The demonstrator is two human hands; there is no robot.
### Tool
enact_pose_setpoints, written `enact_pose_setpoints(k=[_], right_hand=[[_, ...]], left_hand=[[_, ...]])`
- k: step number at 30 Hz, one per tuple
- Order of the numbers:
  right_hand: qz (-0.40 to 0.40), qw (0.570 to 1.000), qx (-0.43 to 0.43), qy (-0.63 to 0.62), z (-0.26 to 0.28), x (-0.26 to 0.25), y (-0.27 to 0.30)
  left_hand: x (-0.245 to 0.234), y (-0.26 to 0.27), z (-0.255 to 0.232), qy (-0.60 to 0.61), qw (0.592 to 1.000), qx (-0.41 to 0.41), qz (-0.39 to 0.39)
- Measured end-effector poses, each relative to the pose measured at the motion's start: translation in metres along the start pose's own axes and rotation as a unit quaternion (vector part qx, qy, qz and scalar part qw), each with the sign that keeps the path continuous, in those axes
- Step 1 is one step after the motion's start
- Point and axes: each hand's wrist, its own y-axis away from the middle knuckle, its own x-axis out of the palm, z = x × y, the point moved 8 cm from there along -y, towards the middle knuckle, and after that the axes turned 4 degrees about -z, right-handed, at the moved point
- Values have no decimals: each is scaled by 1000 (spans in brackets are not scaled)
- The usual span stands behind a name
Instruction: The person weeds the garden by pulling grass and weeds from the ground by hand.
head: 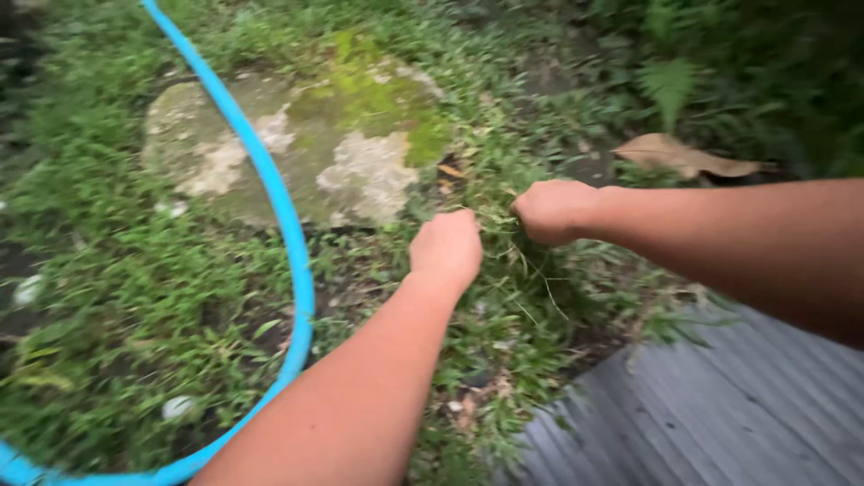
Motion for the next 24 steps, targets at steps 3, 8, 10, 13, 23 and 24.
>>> enact_pose_setpoints(k=[3,8,10,13,23,24], right_hand=[[-33,999,-7,-19,-23,-5,22],[144,588,250,-756,-45,32,69],[132,561,257,-776,-51,29,76],[141,531,263,-793,-58,34,79],[110,656,246,-705,-147,20,96],[92,721,272,-630,-164,20,105]], left_hand=[[10,-7,-30,65,995,32,-71],[25,-4,-105,144,984,43,-98],[25,11,-133,197,976,78,-52],[19,31,-150,150,980,119,49],[4,49,-146,239,923,299,38],[1,53,-139,217,933,285,13]])
